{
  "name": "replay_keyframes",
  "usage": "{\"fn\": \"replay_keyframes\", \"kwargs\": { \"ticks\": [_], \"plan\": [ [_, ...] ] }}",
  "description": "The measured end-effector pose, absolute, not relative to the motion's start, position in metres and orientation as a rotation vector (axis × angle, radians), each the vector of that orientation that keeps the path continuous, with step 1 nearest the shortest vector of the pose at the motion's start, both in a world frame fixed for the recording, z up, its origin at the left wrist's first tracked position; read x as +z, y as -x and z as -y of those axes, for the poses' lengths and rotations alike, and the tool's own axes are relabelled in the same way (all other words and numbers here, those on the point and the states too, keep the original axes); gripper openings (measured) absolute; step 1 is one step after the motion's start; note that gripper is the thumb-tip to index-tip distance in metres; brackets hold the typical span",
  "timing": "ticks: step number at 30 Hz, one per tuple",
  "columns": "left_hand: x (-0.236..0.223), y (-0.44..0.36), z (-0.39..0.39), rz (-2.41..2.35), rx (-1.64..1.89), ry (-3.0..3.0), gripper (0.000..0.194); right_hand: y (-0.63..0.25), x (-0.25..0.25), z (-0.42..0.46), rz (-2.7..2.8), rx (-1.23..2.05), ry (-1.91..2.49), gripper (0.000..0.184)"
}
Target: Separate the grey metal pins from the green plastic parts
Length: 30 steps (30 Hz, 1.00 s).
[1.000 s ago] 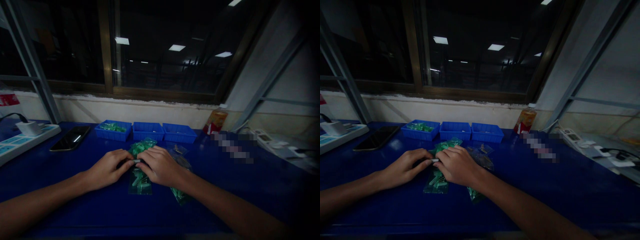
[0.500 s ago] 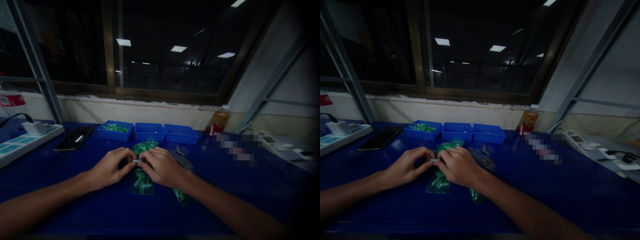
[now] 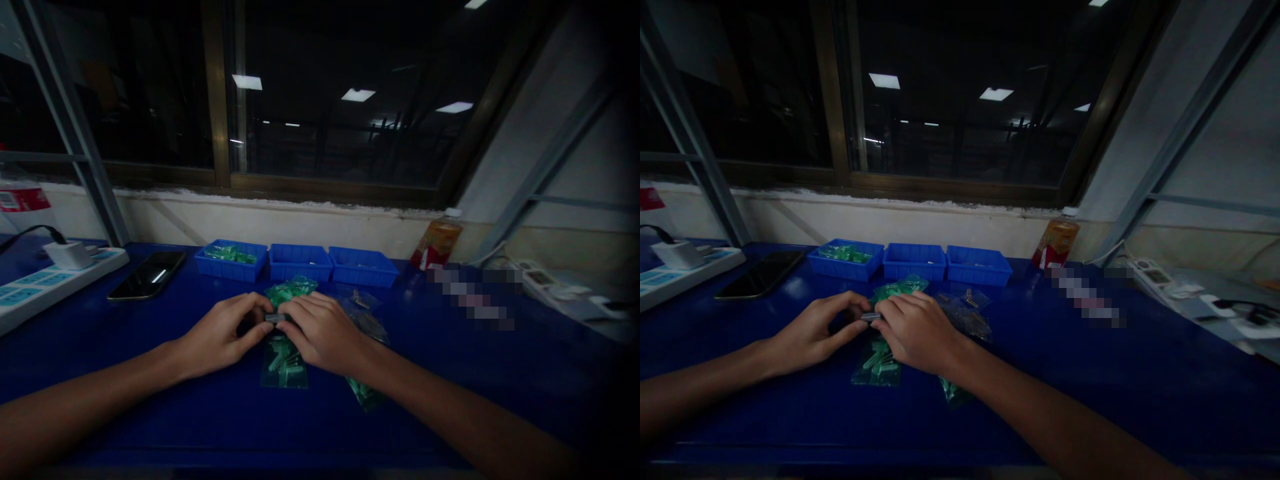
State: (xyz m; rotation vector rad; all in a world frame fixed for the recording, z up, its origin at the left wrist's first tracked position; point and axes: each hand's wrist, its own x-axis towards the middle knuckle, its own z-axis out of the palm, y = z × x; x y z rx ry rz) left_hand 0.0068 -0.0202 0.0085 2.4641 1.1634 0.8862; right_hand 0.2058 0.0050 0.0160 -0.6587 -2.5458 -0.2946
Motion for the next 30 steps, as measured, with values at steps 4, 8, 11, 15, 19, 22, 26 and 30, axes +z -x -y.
{"fn": "replay_keyframes", "kwargs": {
  "ticks": [4, 8, 11, 15, 19, 22, 26, 30],
  "plan": [
    [0.0070, -0.0061, 0.0199, -1.137, 0.928, -2.493, 0.018, -0.2057, 0.0147, -0.0058, 2.535, -0.278, 0.660, 0.015],
    [0.0082, -0.0066, 0.0206, -1.180, 0.923, -2.489, 0.016, -0.2061, 0.0154, -0.0051, 2.533, -0.243, 0.671, 0.017],
    [0.0101, -0.0070, 0.0213, -1.192, 0.903, -2.481, 0.018, -0.2064, 0.0172, -0.0036, 2.532, -0.226, 0.658, 0.021],
    [0.0102, -0.0070, 0.0208, -1.192, 0.862, -2.487, 0.020, -0.2063, 0.0174, -0.0033, 2.552, -0.274, 0.643, 0.016],
    [0.0075, -0.0061, 0.0190, -1.184, 0.852, -2.469, 0.019, -0.2054, 0.0153, -0.0048, 2.532, -0.274, 0.677, 0.014],
    [0.0061, -0.0053, 0.0186, -1.159, 0.892, -2.471, 0.021, -0.2047, 0.0139, -0.0054, 2.518, -0.280, 0.695, 0.017],
    [0.0062, -0.0056, 0.0192, -1.176, 0.938, -2.493, 0.018, -0.2046, 0.0135, -0.0050, 2.529, -0.279, 0.676, 0.023],
    [0.0073, -0.0063, 0.0191, -1.201, 0.929, -2.499, 0.021, -0.2051, 0.0148, -0.0041, 2.519, -0.211, 0.679, 0.023]
  ]
}}
